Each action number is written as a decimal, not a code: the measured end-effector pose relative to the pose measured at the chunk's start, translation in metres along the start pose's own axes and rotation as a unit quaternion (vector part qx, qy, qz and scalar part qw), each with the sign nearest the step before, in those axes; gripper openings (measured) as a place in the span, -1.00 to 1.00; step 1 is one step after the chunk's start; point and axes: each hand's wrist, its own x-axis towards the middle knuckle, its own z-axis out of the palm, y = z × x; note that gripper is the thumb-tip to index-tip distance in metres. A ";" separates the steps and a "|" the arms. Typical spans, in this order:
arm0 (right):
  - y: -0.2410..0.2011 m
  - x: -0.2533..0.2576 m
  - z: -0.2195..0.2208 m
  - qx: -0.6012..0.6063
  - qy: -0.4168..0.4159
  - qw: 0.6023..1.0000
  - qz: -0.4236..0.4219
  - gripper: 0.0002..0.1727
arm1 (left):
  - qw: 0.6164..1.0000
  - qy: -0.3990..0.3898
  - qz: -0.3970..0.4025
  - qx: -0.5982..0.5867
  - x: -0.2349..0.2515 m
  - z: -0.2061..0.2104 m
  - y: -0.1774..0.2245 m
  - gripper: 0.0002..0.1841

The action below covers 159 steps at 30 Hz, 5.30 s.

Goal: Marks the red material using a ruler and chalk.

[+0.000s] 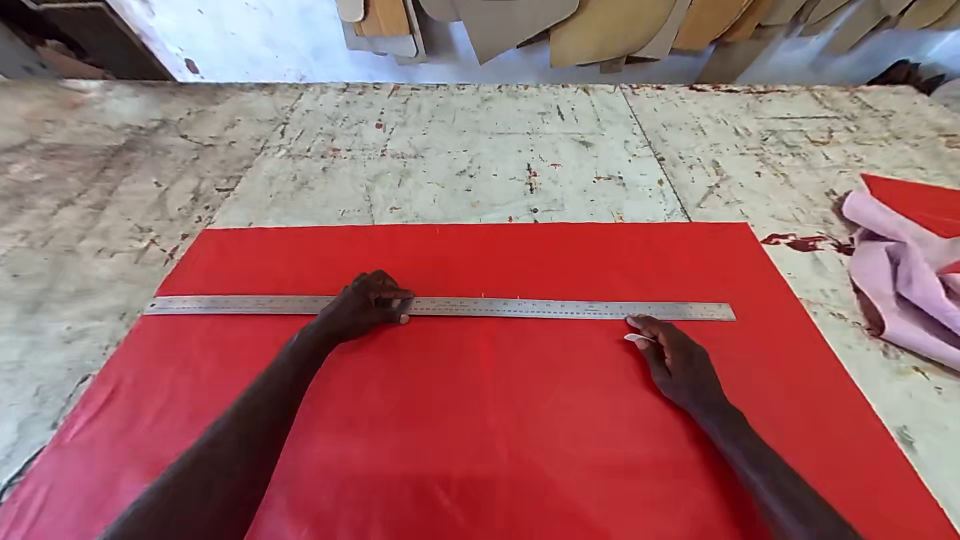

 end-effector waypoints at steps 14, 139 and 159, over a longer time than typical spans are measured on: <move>0.000 0.000 -0.001 0.005 0.003 1.000 -0.004 -0.53 | 1.000 -0.009 -0.020 -0.007 0.003 0.002 0.001 -0.69; -0.059 0.116 0.011 0.019 -0.059 0.983 0.172 -0.82 | 0.977 0.074 0.116 0.160 0.039 0.228 0.235 -0.28; -0.086 0.073 0.017 0.220 0.177 0.943 0.174 -0.73 | 0.976 0.074 0.115 0.168 0.039 0.231 0.235 -0.39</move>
